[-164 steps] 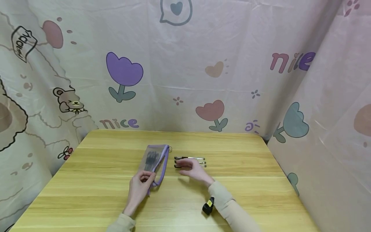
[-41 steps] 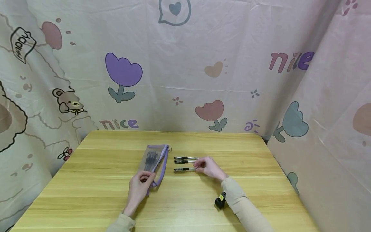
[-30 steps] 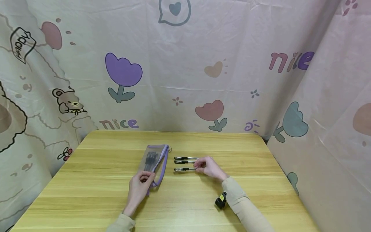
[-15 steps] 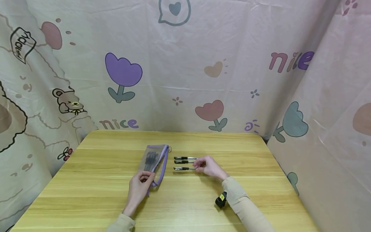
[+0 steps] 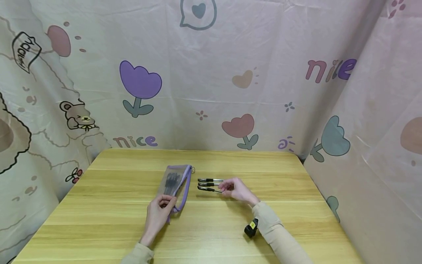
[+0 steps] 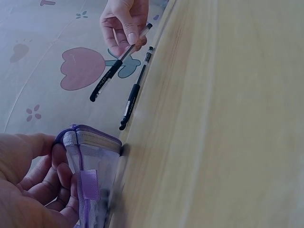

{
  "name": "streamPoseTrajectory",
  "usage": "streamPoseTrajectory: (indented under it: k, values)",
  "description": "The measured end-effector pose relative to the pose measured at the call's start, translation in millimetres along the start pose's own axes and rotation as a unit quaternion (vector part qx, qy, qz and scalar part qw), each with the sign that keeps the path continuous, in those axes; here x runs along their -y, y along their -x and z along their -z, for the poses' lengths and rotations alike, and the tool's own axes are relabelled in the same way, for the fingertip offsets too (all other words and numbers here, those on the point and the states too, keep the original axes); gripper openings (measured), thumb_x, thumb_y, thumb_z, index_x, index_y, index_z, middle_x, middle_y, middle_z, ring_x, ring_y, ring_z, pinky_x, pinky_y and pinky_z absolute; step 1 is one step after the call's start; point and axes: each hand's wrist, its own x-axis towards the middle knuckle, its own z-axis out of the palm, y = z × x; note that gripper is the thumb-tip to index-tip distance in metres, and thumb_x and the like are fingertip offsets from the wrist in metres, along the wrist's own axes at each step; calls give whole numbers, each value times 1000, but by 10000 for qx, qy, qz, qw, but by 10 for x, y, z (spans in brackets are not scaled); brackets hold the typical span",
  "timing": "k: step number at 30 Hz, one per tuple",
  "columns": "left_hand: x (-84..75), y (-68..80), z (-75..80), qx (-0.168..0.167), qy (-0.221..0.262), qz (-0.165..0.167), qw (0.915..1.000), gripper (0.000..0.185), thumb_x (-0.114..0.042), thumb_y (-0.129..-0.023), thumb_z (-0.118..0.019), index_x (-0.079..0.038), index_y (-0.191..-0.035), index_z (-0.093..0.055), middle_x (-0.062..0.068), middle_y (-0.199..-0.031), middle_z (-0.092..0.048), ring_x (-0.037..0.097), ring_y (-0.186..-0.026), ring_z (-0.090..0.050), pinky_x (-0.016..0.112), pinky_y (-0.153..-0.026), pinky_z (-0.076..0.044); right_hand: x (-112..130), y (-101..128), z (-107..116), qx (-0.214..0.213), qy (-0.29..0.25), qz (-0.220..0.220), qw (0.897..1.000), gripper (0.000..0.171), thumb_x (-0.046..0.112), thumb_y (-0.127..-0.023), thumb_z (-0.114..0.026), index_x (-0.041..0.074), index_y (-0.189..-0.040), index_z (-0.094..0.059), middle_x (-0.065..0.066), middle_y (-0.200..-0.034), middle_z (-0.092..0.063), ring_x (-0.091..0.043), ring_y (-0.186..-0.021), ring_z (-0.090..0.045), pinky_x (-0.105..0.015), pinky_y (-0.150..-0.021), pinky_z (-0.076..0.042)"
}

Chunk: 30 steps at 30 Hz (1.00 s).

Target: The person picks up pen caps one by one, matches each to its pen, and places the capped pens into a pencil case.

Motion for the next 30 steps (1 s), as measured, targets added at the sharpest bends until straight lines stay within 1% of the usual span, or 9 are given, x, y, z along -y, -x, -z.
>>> streamPoseTrajectory:
  k: [4, 10, 12, 16, 19, 23, 27, 30]
  values:
    - [-2, 1, 1, 16, -12, 34, 10000, 13, -15, -92, -73, -2, -94, -71, 9, -79, -75, 1, -60, -60, 19, -60, -48, -3, 7, 9, 42, -169, -23, 9998, 28, -9, -83, -68, -4, -110, -70, -18, -96, -71, -9, -79, -60, -18, -70, -51]
    - [-3, -5, 3, 25, -16, 80, 10000, 14, -16, -92, -73, -2, -94, -71, 11, -81, -75, 0, -61, -60, 18, -61, -49, 9, 7, 4, 95, -456, -110, 9989, 31, -11, -83, -66, -8, -114, -67, -26, -98, -68, -18, -83, -61, -20, -69, -51]
    - [-1, -9, 0, 25, -12, 60, 10000, 14, -15, -92, -73, -2, -94, -71, 12, -81, -76, 1, -60, -61, 18, -61, -49, 20, 7, -1, 118, -530, -143, 9984, 32, -12, -83, -66, -9, -115, -66, -27, -99, -67, -19, -83, -60, -21, -69, -51]
    - [-1, -6, -1, 24, -26, -33, 10000, 15, -16, -92, -73, -1, -94, -71, 12, -80, -76, 0, -60, -60, 19, -60, -49, 48, 9, -8, 234, -674, -226, 9972, 34, -13, -84, -63, -10, -118, -65, -27, -99, -66, -18, -81, -59, -19, -68, -51]
    - [-6, -3, -1, 16, -23, -52, 10000, 14, -15, -92, -73, -1, -93, -71, 12, -80, -76, 0, -60, -60, 19, -60, -49, 54, 12, -9, 365, -766, -277, 9960, 38, -14, -84, -60, -9, -121, -64, -27, -100, -65, -18, -83, -60, -19, -70, -52]
    - [-22, -4, -3, 20, 58, 3, 10000, 14, -14, -92, -73, 0, -93, -70, 12, -78, -75, 1, -58, -60, 18, -59, -48, 42, 13, -5, 476, -913, -325, 9942, 40, -14, -84, -59, -8, -123, -62, -27, -100, -65, -16, -83, -61, -20, -74, -53]
    - [-41, -3, -6, 42, 126, 35, 9999, 16, -15, -92, -73, 1, -94, -70, 12, -77, -75, 2, -57, -61, 18, -58, -48, 41, 10, -3, 523, -1024, -351, 9928, 41, -13, -85, -59, -9, -125, -61, -23, -98, -65, -11, -82, -59, -21, -73, -53]
    - [-50, 1, -6, 56, 134, 50, 9999, 17, -16, -92, -73, 1, -94, -70, 12, -78, -75, 1, -57, -61, 18, -58, -48, 48, 11, 2, 574, -1156, -399, 9908, 42, -12, -87, -59, -10, -128, -58, -21, -99, -64, -10, -82, -58, -21, -72, -53]
